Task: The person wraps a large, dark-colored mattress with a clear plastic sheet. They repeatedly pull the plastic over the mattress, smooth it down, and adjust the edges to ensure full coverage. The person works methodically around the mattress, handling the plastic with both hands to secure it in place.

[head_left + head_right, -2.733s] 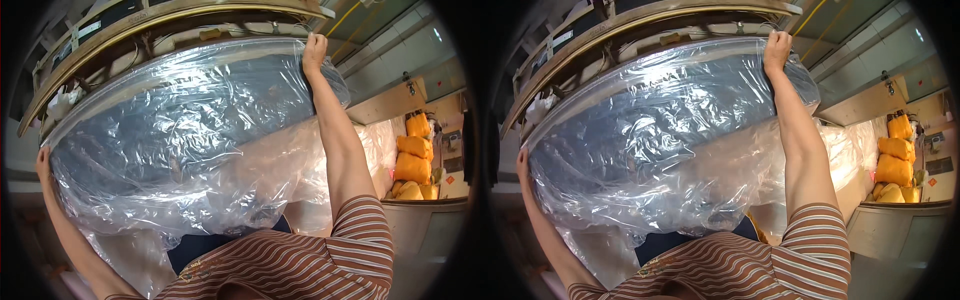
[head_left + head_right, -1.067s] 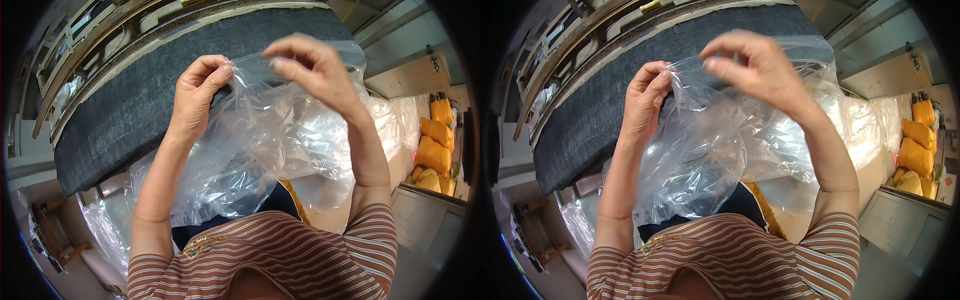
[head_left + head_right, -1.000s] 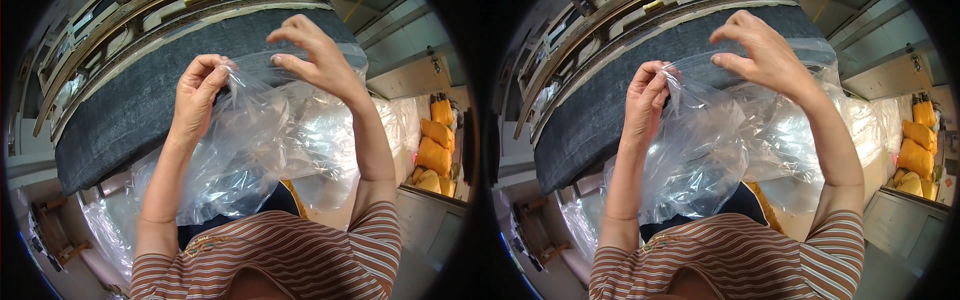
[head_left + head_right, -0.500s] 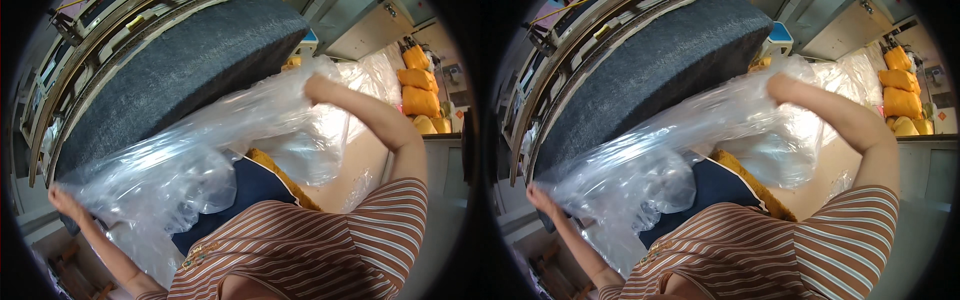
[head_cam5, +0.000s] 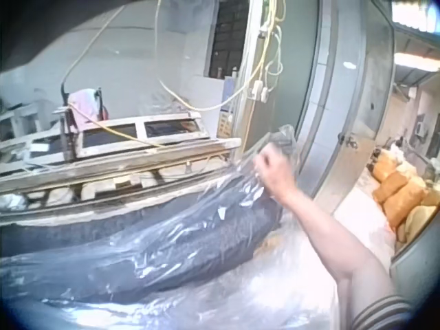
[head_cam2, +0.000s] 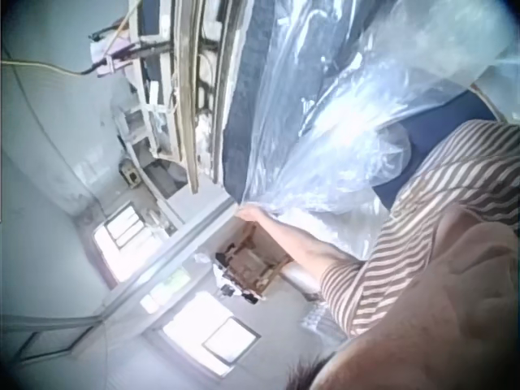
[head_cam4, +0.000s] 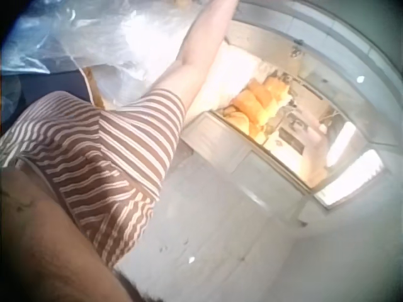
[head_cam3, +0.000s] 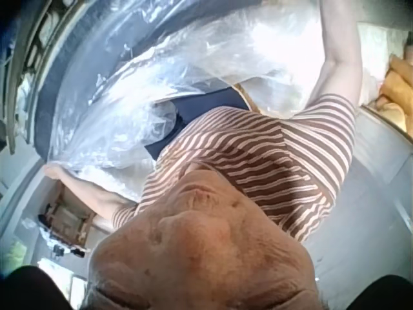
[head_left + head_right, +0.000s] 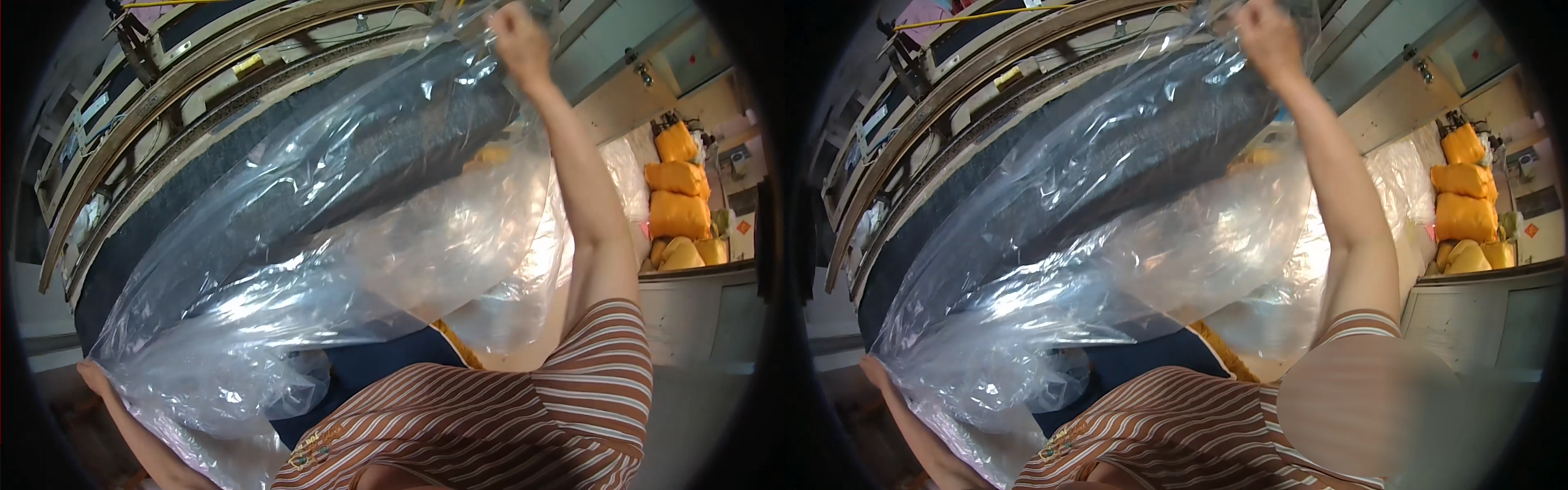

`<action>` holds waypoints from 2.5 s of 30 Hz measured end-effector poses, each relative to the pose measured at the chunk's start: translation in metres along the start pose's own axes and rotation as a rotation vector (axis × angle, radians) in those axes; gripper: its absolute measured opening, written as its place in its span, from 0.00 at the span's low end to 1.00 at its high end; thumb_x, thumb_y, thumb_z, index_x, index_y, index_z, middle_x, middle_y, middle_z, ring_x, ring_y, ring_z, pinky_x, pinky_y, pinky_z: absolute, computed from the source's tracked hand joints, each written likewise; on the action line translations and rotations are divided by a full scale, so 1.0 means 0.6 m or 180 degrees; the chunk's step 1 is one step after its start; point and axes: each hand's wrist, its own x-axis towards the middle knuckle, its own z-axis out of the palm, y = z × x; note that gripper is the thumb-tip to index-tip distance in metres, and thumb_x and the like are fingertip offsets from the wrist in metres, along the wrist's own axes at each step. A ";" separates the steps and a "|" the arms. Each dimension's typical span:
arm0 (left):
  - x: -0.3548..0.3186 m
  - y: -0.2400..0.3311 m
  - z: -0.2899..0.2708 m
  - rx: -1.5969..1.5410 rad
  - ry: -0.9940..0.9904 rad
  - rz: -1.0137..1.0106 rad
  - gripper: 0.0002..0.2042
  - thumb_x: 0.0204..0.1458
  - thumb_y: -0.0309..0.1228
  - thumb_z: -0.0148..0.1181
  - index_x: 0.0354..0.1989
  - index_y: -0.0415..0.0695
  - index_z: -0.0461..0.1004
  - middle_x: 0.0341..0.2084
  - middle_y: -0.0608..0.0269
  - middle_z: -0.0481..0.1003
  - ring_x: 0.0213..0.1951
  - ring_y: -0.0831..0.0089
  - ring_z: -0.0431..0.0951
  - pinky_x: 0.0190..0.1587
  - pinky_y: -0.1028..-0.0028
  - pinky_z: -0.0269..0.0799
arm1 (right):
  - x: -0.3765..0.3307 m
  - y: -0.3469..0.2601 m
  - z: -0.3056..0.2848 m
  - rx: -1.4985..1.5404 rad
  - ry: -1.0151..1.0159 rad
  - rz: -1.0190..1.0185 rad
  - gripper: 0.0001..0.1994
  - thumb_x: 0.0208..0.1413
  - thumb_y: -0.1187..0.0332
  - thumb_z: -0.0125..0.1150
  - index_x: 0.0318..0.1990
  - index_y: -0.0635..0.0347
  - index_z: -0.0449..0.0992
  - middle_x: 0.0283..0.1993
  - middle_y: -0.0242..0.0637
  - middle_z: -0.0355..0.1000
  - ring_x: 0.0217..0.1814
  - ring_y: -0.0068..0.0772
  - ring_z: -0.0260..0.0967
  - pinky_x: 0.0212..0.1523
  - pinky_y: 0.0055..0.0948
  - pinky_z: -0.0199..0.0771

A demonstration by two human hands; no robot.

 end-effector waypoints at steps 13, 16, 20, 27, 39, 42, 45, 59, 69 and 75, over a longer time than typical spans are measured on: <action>0.060 -0.032 0.055 0.0481 -0.0062 -0.0217 0.20 0.57 0.43 0.43 0.46 0.39 0.69 0.46 0.44 0.72 0.47 0.45 0.71 0.47 0.55 0.65 | -0.063 0.127 0.135 -0.0414 -0.1128 0.0030 0.28 0.56 0.43 0.46 0.60 0.47 0.64 0.47 0.51 0.73 0.54 0.55 0.67 0.54 0.41 0.65; 0.084 -0.093 -0.003 0.0137 -0.0102 -0.0020 0.20 0.57 0.43 0.45 0.43 0.38 0.73 0.43 0.45 0.74 0.44 0.46 0.73 0.46 0.56 0.66 | -0.051 0.134 0.178 -0.0242 -0.1752 0.0795 0.32 0.57 0.42 0.43 0.57 0.59 0.67 0.56 0.54 0.66 0.61 0.53 0.61 0.60 0.36 0.60; 0.030 0.089 0.062 -0.0780 0.0307 0.0343 0.21 0.57 0.43 0.45 0.47 0.37 0.73 0.42 0.46 0.75 0.45 0.49 0.74 0.45 0.57 0.67 | -0.006 0.157 0.147 0.0109 -0.2017 0.2125 0.30 0.59 0.45 0.44 0.55 0.62 0.71 0.58 0.50 0.67 0.62 0.44 0.62 0.59 0.33 0.59; 0.023 0.122 0.036 -0.1401 0.1015 -0.0739 0.11 0.50 0.36 0.55 0.34 0.40 0.75 0.28 0.58 0.77 0.32 0.64 0.76 0.39 0.68 0.70 | -0.083 -0.173 0.116 0.1924 -0.2077 0.0159 0.16 0.63 0.57 0.47 0.43 0.60 0.73 0.43 0.35 0.72 0.44 0.29 0.68 0.50 0.28 0.65; -0.004 0.176 0.037 -0.1809 0.1634 -0.1053 0.08 0.52 0.35 0.54 0.33 0.42 0.72 0.33 0.47 0.76 0.39 0.53 0.76 0.41 0.60 0.69 | -0.708 -0.526 0.086 0.2458 -0.4618 -0.1217 0.26 0.50 0.67 0.61 0.56 0.67 0.63 0.56 0.56 0.63 0.58 0.53 0.62 0.56 0.39 0.64; -0.013 0.185 0.042 -0.2173 0.1628 -0.1192 0.10 0.52 0.36 0.55 0.34 0.41 0.72 0.34 0.47 0.76 0.39 0.52 0.75 0.43 0.59 0.69 | -0.653 -0.559 0.079 0.2788 -0.4804 -0.0528 0.11 0.53 0.73 0.53 0.43 0.69 0.71 0.44 0.50 0.71 0.49 0.49 0.68 0.52 0.39 0.66; -0.022 0.137 0.030 -0.2165 0.1659 -0.1139 0.12 0.52 0.37 0.54 0.37 0.42 0.72 0.37 0.45 0.75 0.43 0.51 0.74 0.46 0.60 0.68 | -0.465 -0.505 0.016 0.2651 -0.4148 -0.0316 0.14 0.58 0.66 0.51 0.49 0.61 0.72 0.48 0.38 0.71 0.52 0.36 0.68 0.57 0.31 0.64; -0.030 0.161 0.023 -0.3233 0.1728 -0.0724 0.13 0.52 0.35 0.56 0.35 0.35 0.75 0.31 0.52 0.77 0.35 0.62 0.75 0.41 0.66 0.70 | -0.630 -0.347 -0.026 0.2443 -0.2853 0.1792 0.21 0.62 0.60 0.50 0.57 0.63 0.63 0.50 0.36 0.65 0.51 0.31 0.62 0.51 0.31 0.65; -0.007 0.182 0.054 -0.3958 0.0280 -0.0145 0.10 0.58 0.31 0.53 0.41 0.36 0.70 0.32 0.63 0.75 0.35 0.76 0.73 0.39 0.78 0.68 | -0.229 0.139 -0.482 -0.1082 -0.0570 0.1458 0.17 0.58 0.64 0.46 0.55 0.53 0.67 0.47 0.35 0.70 0.49 0.36 0.67 0.51 0.35 0.67; -0.056 0.324 0.041 -0.3817 0.0690 -0.0057 0.12 0.57 0.33 0.55 0.42 0.36 0.72 0.33 0.61 0.75 0.35 0.73 0.73 0.42 0.76 0.67 | 0.043 0.051 -0.572 -0.2801 0.0418 -0.0799 0.22 0.54 0.69 0.47 0.58 0.49 0.67 0.56 0.38 0.69 0.57 0.42 0.66 0.57 0.36 0.65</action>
